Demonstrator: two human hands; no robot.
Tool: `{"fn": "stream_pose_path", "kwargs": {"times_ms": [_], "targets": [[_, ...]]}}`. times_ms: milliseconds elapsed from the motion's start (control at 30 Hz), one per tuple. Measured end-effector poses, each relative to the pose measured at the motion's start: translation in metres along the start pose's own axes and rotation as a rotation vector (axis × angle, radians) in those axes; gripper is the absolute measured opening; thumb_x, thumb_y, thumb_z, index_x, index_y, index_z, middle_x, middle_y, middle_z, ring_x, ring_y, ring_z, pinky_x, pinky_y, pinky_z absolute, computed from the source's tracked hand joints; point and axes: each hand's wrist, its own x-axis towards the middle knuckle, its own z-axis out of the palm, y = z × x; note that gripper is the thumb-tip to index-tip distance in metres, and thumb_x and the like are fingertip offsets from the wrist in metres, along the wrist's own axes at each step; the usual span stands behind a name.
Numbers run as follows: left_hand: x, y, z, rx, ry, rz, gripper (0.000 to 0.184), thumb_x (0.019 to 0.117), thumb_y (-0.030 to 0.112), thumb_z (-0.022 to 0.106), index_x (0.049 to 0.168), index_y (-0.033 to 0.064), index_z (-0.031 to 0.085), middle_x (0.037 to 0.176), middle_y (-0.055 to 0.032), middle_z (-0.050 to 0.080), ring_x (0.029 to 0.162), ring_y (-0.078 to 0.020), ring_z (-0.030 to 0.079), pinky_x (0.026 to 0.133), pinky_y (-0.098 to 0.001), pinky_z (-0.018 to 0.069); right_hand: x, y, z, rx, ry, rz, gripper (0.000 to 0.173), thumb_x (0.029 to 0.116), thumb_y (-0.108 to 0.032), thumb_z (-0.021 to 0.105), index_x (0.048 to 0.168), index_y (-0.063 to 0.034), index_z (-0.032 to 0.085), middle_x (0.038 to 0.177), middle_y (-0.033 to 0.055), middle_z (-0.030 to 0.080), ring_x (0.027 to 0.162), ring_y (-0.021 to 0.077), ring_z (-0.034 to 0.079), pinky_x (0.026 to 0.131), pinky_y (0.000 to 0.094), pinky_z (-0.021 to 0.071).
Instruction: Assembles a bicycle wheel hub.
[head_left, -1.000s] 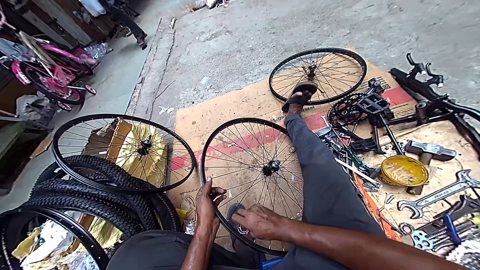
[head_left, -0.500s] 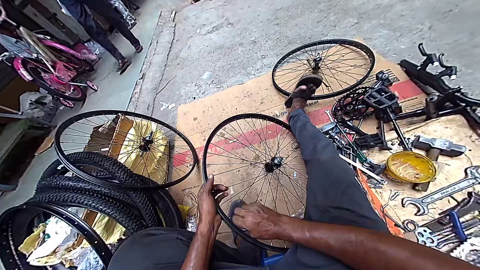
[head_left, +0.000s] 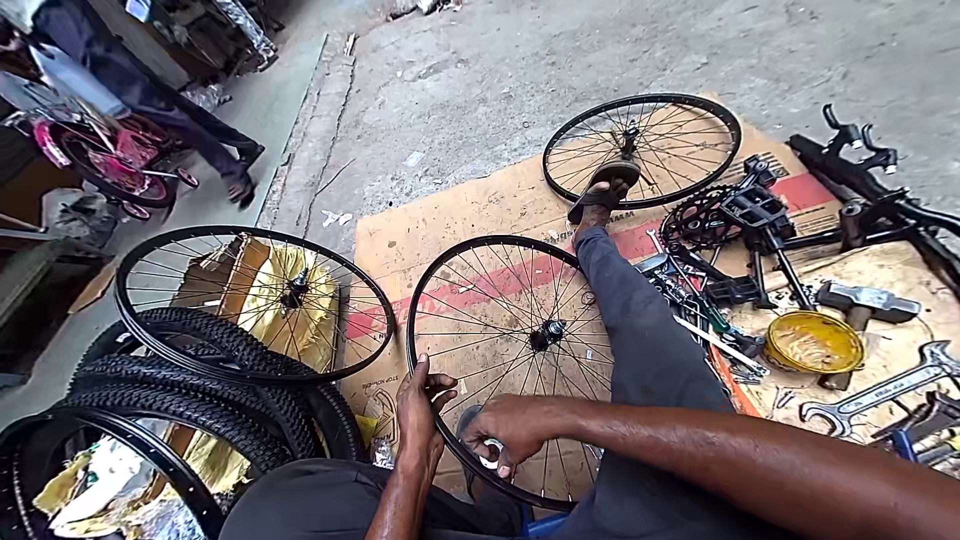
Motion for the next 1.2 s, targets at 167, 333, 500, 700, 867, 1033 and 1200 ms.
{"fn": "stream_pose_path", "kwargs": {"times_ms": [167, 333, 500, 700, 867, 1033, 1200], "targets": [[-0.003, 0.002, 0.002, -0.006, -0.003, 0.001, 0.04, 0.1085, 0.037, 0.049, 0.088, 0.0036, 0.058, 0.069, -0.0109, 0.066, 0.064, -0.0224, 0.068, 0.061, -0.0349, 0.0592, -0.017, 0.006, 0.062, -0.253, 0.482, -0.048, 0.034, 0.0966, -0.005, 0.063, 0.13, -0.0068, 0.058, 0.11, 0.0181, 0.062, 0.072, 0.033, 0.066, 0.062, 0.0489, 0.0576], [-0.004, 0.001, -0.001, -0.002, -0.001, 0.001, 0.042, 0.108, 0.04, 0.049, 0.087, 0.0044, 0.057, 0.069, -0.0103, 0.066, 0.064, -0.0222, 0.068, 0.063, -0.0353, 0.0594, -0.01, 0.009, 0.056, -0.174, 0.33, -0.018, 0.027, 0.0905, -0.009, 0.069, 0.117, -0.0052, 0.064, 0.1, 0.0181, 0.066, 0.088, 0.037, 0.068, 0.074, 0.0556, 0.0552], [-0.004, 0.002, 0.002, 0.007, -0.014, 0.011, 0.04, 0.1085, 0.039, 0.048, 0.095, 0.0034, 0.06, 0.069, -0.0097, 0.066, 0.063, -0.0213, 0.069, 0.062, -0.0353, 0.0601, -0.014, 0.008, -0.001, 0.107, -0.058, 0.061, 0.046, 0.0953, -0.02, 0.074, 0.137, -0.0047, 0.062, 0.113, 0.0204, 0.071, 0.102, 0.0348, 0.068, 0.095, 0.0575, 0.0508], [-0.001, 0.002, 0.001, 0.025, -0.004, 0.006, 0.043, 0.1083, 0.04, 0.048, 0.087, 0.0034, 0.059, 0.069, -0.0104, 0.066, 0.064, -0.0222, 0.068, 0.062, -0.035, 0.0595, -0.005, 0.007, 0.058, -0.449, 0.601, -0.244, 0.01, 0.1015, -0.008, 0.054, 0.098, -0.0069, 0.064, 0.093, 0.0115, 0.063, 0.09, 0.0299, 0.064, 0.079, 0.0438, 0.0523], [-0.002, 0.0, 0.001, 0.021, 0.002, -0.002, 0.041, 0.1078, 0.04, 0.049, 0.093, 0.0031, 0.061, 0.069, -0.0103, 0.067, 0.063, -0.0219, 0.068, 0.061, -0.0345, 0.0594, -0.005, 0.003, 0.048, -0.313, 0.424, -0.103, 0.009, 0.0941, -0.009, 0.064, 0.101, -0.0039, 0.066, 0.099, 0.016, 0.065, 0.096, 0.0348, 0.065, 0.081, 0.0504, 0.054], [-0.002, 0.002, 0.002, 0.003, -0.006, 0.006, 0.04, 0.1081, 0.038, 0.049, 0.096, 0.0014, 0.06, 0.07, -0.0114, 0.067, 0.063, -0.0218, 0.069, 0.058, -0.0335, 0.0588, -0.007, -0.011, -0.015, -0.075, -0.173, 0.049, 0.031, 0.1052, -0.025, 0.059, 0.115, 0.0047, 0.061, 0.099, 0.0244, 0.066, 0.093, 0.0398, 0.066, 0.081, 0.0593, 0.0512], [0.0, 0.001, 0.0, 0.014, -0.003, 0.005, 0.044, 0.1092, 0.038, 0.047, 0.089, 0.0006, 0.059, 0.07, -0.013, 0.067, 0.063, -0.0232, 0.069, 0.059, -0.0342, 0.059, 0.004, -0.003, -0.009, -0.015, -0.049, 0.007, 0.032, 0.0845, -0.012, 0.083, 0.113, -0.0033, 0.069, 0.094, 0.015, 0.069, 0.088, 0.0317, 0.066, 0.079, 0.0561, 0.0509]]}}
